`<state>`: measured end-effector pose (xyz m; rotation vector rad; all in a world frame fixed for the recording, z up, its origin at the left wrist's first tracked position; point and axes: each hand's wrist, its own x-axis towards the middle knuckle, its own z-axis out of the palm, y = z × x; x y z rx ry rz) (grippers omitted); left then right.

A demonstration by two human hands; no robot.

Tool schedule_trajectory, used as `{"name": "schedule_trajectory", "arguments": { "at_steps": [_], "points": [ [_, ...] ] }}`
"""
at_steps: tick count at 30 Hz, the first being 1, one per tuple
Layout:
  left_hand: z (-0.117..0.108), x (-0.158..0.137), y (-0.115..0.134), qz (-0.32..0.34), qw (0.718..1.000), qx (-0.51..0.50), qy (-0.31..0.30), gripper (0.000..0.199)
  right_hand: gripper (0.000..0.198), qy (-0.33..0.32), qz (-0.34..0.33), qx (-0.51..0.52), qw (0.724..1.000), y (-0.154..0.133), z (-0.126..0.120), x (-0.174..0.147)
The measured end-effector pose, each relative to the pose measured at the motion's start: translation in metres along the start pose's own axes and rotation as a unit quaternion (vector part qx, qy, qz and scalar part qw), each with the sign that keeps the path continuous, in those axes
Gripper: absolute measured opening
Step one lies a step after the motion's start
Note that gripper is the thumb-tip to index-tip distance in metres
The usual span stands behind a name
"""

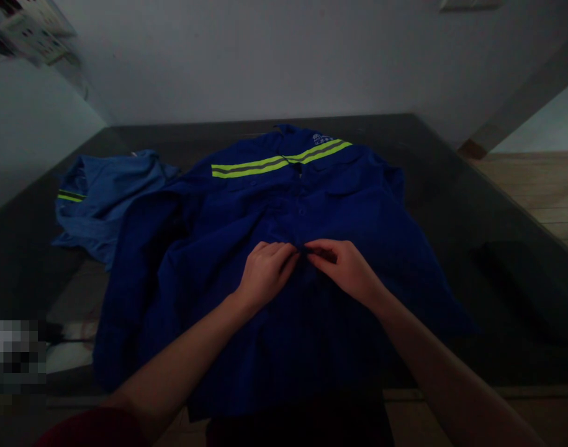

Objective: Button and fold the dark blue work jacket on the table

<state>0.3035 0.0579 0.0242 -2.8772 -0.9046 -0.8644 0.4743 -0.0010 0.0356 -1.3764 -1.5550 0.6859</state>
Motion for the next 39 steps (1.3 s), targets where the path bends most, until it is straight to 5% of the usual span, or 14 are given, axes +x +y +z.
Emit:
{"name": "schedule_trajectory", "arguments": {
  "at_steps": [13,22,32,39],
  "points": [
    [0.001,0.000,0.000,-0.001,1.000,-0.024,-0.003,0.018,0.023,-0.056,0.023,0.083,0.995,-0.001,-0.008,0.001],
    [0.000,0.001,0.001,0.026,0.998,-0.058,-0.018,0.018,0.006,0.058,-0.064,-0.023,0.996,0.000,-0.003,0.001],
    [0.000,0.000,0.003,0.024,0.993,-0.071,-0.087,0.022,0.007,0.052,-0.101,-0.108,0.988,0.008,-0.001,0.002],
    [0.000,0.003,0.007,-0.069,0.984,-0.140,-0.088,0.023,0.011,0.052,-0.122,-0.206,0.969,0.007,0.011,-0.006]
  ]
}}
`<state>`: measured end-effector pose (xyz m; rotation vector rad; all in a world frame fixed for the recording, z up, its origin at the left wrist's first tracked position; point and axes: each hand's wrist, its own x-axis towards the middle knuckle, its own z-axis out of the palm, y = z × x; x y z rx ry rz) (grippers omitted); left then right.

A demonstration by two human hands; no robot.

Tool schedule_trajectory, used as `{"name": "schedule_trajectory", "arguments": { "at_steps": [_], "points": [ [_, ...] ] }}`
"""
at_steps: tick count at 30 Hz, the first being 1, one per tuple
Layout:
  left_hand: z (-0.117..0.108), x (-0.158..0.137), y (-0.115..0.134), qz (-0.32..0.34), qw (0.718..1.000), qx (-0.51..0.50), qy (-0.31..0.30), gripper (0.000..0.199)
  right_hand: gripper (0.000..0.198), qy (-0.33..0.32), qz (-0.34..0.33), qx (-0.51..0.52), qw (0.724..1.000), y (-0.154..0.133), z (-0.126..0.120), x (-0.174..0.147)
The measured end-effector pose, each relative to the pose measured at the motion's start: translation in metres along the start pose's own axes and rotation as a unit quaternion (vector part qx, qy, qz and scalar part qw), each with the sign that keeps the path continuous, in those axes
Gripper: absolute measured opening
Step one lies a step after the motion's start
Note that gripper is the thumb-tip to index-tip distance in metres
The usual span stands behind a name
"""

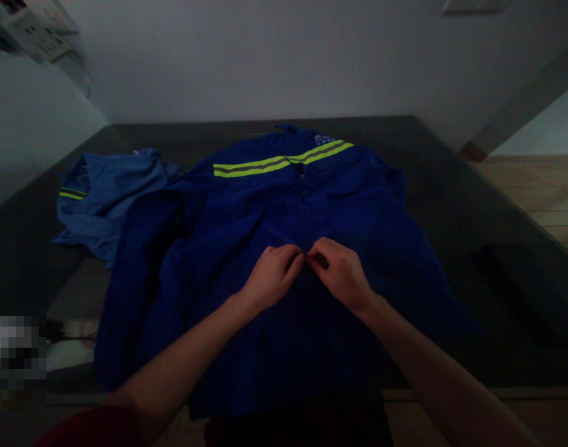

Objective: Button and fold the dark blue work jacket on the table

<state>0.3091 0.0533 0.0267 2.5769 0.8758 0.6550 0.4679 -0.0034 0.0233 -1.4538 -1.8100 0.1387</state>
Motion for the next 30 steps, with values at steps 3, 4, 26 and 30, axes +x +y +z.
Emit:
{"name": "schedule_trajectory", "arguments": {
  "at_steps": [3,4,26,30],
  "points": [
    [0.0001,0.0022,0.0003,-0.020,0.999,-0.049,0.000,0.018,0.013,0.008,0.000,-0.013,1.000,-0.0037,0.0014,-0.0011],
    [0.0003,0.0026,0.0002,-0.025,0.997,-0.066,0.000,0.017,0.013,0.009,0.003,-0.011,1.000,-0.0041,0.0016,-0.0010],
    [0.0066,0.0013,-0.0033,-0.098,0.972,-0.211,0.028,0.018,0.004,0.003,0.020,0.027,0.999,-0.0044,0.0023,-0.0003],
    [0.0073,0.0003,-0.0038,-0.096,0.974,-0.201,0.031,0.018,0.007,0.010,0.015,0.036,0.999,-0.0036,0.0022,-0.0006]
  ]
}}
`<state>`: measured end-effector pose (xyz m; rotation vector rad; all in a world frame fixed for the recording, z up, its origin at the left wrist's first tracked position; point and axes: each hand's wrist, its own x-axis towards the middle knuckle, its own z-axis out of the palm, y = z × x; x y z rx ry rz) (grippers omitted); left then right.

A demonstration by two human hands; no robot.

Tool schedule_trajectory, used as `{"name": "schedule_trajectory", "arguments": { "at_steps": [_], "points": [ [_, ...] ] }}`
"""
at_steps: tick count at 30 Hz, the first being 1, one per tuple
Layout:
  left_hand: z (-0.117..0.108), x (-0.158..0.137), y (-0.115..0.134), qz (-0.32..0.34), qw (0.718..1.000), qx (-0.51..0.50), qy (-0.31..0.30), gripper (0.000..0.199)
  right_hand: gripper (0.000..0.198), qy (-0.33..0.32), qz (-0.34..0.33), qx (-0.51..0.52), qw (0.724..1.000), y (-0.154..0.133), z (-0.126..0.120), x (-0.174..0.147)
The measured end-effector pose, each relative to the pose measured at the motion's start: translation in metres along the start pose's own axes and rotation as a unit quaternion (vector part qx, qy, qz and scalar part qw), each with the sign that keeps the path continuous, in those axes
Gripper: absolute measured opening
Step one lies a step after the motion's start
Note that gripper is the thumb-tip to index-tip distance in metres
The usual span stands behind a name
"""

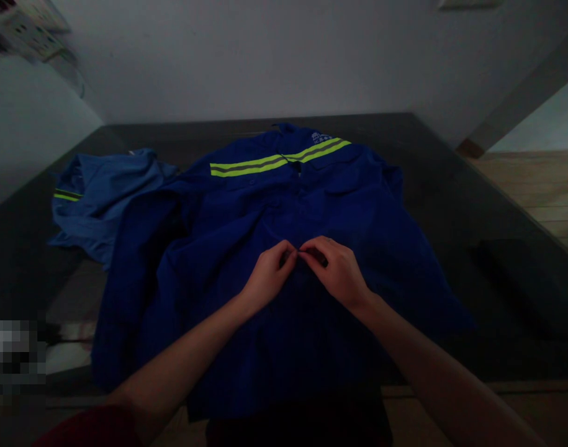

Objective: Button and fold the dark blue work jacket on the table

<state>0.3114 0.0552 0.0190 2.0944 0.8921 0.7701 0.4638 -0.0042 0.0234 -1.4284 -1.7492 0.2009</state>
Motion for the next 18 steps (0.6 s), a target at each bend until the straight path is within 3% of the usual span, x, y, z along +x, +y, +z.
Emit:
{"name": "schedule_trajectory", "arguments": {
  "at_steps": [9,18],
  "points": [
    [-0.0005,-0.0001,0.0046,0.017,1.000,0.004,0.002,0.020,0.008,0.034,0.004,0.027,0.999,-0.0020,-0.0007,0.0006],
    [-0.0005,0.0003,0.0050,0.013,1.000,-0.008,-0.001,0.011,0.010,0.050,0.076,0.130,0.987,-0.0005,0.0009,0.0024]
  ]
}}
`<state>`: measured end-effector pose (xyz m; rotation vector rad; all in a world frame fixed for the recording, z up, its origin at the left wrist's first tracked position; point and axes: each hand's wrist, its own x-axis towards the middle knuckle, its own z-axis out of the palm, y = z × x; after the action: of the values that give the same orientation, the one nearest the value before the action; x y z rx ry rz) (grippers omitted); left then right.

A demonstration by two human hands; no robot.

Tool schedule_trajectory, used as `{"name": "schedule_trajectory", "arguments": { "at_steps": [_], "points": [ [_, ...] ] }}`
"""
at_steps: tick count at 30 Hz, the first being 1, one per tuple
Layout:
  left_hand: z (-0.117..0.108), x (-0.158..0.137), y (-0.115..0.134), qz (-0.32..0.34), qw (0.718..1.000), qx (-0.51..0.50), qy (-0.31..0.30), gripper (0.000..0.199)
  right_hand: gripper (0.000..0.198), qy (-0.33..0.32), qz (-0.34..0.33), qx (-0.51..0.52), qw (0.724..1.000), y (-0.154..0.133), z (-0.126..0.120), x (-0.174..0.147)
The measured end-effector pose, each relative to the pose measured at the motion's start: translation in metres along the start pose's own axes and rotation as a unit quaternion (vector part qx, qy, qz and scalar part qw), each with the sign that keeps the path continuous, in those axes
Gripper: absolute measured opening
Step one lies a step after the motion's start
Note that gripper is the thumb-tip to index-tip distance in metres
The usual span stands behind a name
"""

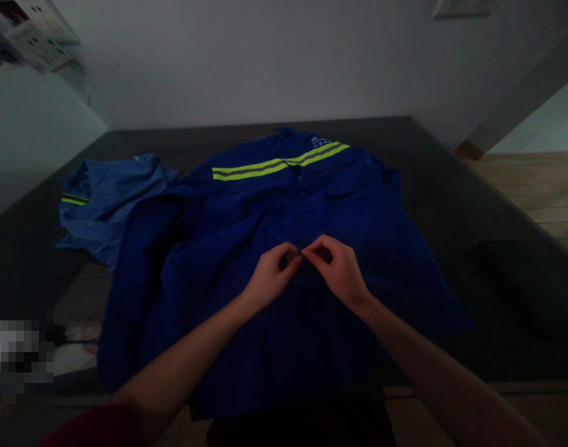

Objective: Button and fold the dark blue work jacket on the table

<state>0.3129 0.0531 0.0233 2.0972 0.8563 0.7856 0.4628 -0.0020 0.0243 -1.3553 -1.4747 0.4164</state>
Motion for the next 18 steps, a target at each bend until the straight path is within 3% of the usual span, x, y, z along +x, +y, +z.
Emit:
{"name": "schedule_trajectory", "arguments": {
  "at_steps": [7,13,18],
  "points": [
    [-0.0025,-0.0004,0.0051,0.028,0.997,0.066,-0.001,0.014,0.019,-0.007,0.106,0.130,0.986,0.0014,-0.0001,0.0032],
    [-0.0019,-0.0006,0.0028,0.065,0.983,0.173,0.019,0.010,0.027,-0.032,0.196,0.256,0.946,0.0049,-0.0006,0.0061],
    [-0.0013,-0.0018,0.0009,0.071,0.982,0.171,0.035,0.009,0.028,-0.063,0.210,0.271,0.937,0.0063,-0.0028,0.0076]
  ]
}}
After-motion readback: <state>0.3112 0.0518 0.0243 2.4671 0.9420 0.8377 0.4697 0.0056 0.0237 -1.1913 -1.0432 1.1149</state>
